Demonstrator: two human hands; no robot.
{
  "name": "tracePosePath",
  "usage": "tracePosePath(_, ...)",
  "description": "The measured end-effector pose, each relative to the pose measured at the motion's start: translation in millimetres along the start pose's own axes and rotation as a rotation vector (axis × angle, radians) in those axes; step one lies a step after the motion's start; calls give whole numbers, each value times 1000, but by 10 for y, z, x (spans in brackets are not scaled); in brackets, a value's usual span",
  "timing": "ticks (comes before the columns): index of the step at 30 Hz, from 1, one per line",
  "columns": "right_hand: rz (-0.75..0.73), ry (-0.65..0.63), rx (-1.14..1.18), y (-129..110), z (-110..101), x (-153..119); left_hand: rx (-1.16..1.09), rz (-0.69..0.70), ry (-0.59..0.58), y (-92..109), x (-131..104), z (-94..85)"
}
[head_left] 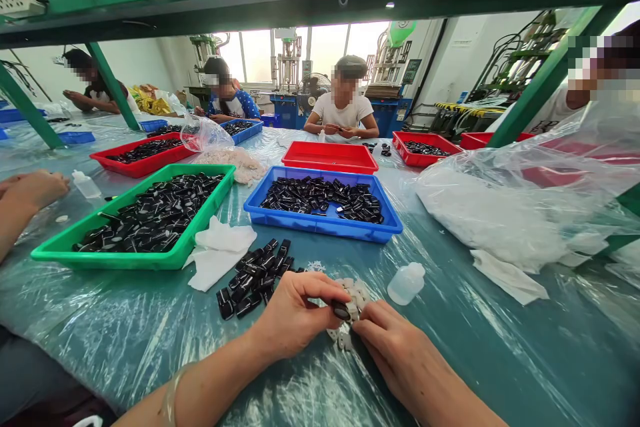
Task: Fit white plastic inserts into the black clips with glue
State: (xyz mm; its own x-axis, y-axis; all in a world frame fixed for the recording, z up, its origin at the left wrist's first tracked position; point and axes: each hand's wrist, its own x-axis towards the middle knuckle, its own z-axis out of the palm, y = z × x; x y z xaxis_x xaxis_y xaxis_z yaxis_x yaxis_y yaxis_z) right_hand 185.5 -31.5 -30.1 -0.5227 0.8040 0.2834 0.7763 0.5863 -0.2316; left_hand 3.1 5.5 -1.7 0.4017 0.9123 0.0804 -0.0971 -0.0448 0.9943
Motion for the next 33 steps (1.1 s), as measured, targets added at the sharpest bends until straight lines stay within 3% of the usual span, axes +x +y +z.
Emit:
tracePosePath(4, 10, 44, 111, -2, -68, 3, 22, -5, -19, -8, -14, 5)
tracePosePath(10, 83, 266, 403, -86, -298, 35, 45, -69, -91, -8, -28, 31)
tracePosePath(16, 179, 370, 673, -143, -347, 27, 30, -153, -243, -42, -55, 37)
tracePosePath(23, 252, 343, 768, -144, -328, 35, -29, -362, -326, -19, -58, 30)
tracePosePath(33, 218, 303, 745, -164, -329, 51, -66, -400, -312, -24, -57, 27)
